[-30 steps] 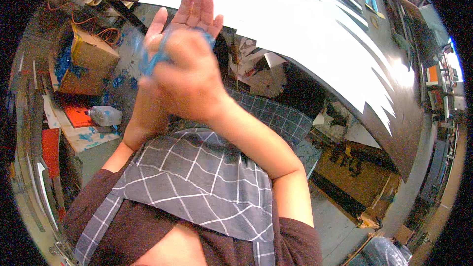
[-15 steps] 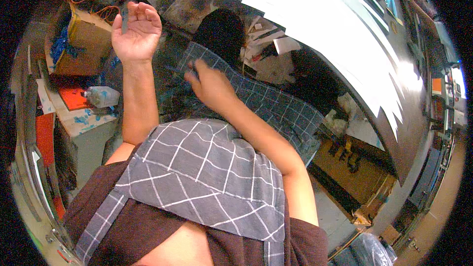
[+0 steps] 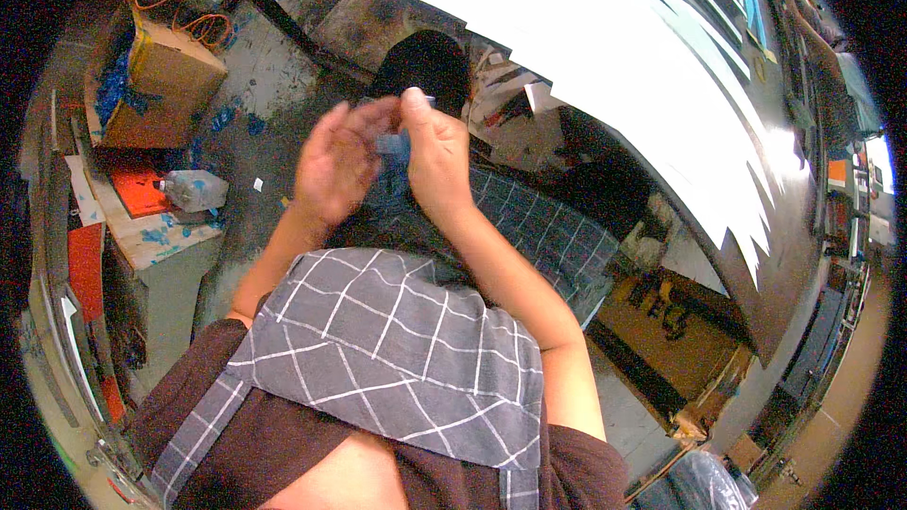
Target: The person applies blue tape to the edges of white sheets on a workbench, then places black strips on top of the taped sheets. The person also moves a white sheet to a machine and returns to the workbench to continue taping.
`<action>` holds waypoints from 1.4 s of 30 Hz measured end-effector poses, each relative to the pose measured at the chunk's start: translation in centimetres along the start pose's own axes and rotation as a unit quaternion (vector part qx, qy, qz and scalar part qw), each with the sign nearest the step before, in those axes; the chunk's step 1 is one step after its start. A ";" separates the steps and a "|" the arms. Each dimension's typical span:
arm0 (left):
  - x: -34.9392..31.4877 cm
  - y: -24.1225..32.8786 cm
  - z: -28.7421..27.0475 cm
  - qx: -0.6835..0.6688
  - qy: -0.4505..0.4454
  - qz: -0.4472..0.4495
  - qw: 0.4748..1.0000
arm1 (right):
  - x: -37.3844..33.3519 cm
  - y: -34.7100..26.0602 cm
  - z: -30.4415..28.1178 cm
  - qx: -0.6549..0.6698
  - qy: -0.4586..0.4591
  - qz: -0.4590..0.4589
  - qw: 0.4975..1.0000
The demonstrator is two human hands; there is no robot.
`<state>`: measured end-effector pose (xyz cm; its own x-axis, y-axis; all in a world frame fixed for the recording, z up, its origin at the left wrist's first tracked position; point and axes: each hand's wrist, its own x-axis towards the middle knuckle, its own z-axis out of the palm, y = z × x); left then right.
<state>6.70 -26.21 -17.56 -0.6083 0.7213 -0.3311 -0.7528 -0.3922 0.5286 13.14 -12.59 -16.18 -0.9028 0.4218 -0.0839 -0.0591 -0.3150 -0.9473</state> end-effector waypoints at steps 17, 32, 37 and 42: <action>1.6 -4.3 4.6 -0.135 0.012 -0.014 0.991 | 2.1 -1.3 -1.4 -0.430 -0.013 -0.354 0.830; 2.1 -1.8 5.8 -0.052 -0.084 0.210 0.973 | -2.0 -1.1 0.8 -0.375 -0.191 -0.251 0.872; -0.3 -4.7 7.2 0.022 -0.018 0.058 0.998 | 1.7 -3.1 -0.8 -0.460 -0.058 -0.322 0.826; 1.8 -4.5 8.8 -0.030 -0.003 0.421 0.907 | -2.7 -1.3 1.5 -0.334 -0.260 -0.302 0.854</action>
<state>11.21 -18.13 -13.61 -0.9723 0.1556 0.1742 -0.0356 -0.8358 0.5479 15.04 -14.57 -14.30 -0.8710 -0.1536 0.4666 -0.4814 0.4556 -0.7488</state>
